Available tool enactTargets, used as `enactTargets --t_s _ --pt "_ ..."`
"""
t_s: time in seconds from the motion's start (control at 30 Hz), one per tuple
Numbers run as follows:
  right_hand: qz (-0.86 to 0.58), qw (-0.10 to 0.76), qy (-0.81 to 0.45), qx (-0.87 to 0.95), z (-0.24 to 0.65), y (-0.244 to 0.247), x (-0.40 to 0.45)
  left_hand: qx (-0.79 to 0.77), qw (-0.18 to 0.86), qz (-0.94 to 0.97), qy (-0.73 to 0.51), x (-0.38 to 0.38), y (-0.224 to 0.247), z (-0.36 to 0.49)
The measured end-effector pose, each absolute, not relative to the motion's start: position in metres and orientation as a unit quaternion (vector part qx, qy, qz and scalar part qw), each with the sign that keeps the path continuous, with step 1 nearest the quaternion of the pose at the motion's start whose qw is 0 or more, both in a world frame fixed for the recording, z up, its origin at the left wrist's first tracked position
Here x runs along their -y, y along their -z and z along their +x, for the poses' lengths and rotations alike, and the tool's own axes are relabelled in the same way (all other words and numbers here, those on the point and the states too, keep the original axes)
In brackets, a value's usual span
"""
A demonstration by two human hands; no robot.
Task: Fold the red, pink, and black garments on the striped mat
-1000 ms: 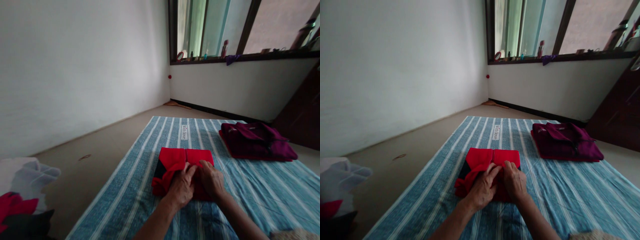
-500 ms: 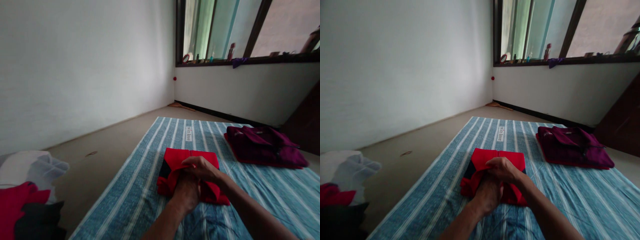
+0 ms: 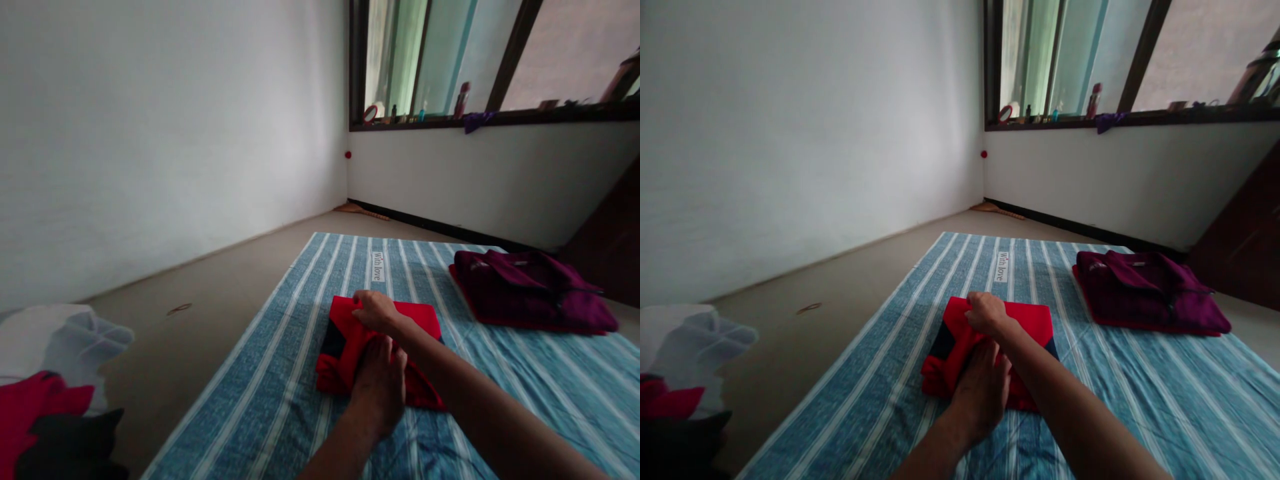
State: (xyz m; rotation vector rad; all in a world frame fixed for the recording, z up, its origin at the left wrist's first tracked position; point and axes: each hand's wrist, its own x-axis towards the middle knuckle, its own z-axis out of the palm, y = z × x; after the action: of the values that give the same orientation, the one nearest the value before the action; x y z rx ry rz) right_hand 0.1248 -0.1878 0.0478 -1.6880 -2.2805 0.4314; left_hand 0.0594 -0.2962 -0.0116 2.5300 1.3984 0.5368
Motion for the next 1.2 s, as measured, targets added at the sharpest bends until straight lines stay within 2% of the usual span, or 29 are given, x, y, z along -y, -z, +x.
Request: enactTargets --t_s 0.17,0.33,0.57,0.67,0.9,1.03,1.2 --pt "-0.564 0.097 -0.114 0.812 0.128 -0.040 0.192 -0.472 0.088 0.853 -0.205 0.296 0.010 0.061" --pt "-0.536 0.101 -0.113 0.831 0.130 -0.038 0.193 -0.473 0.047 0.854 -0.210 0.295 0.014 0.063" --pt "-0.555 0.119 -0.125 0.814 0.128 -0.040 0.184 -0.458 -0.138 0.839 -0.259 0.288 0.046 0.057" --pt "-0.573 0.126 -0.126 0.800 0.128 -0.040 0.179 -0.450 -0.188 0.840 -0.239 0.283 0.048 0.056" --pt "-0.555 0.128 -0.107 0.815 0.131 -0.037 0.175 -0.445 -0.182 0.858 -0.181 0.280 0.021 0.054" --pt "-0.525 0.122 -0.082 0.839 0.131 -0.036 0.175 -0.447 -0.160 0.868 -0.148 0.274 0.030 0.047" --pt "-0.474 0.129 -0.037 0.870 0.133 -0.039 0.176 -0.436 -0.168 0.867 -0.173 0.269 0.045 0.044"
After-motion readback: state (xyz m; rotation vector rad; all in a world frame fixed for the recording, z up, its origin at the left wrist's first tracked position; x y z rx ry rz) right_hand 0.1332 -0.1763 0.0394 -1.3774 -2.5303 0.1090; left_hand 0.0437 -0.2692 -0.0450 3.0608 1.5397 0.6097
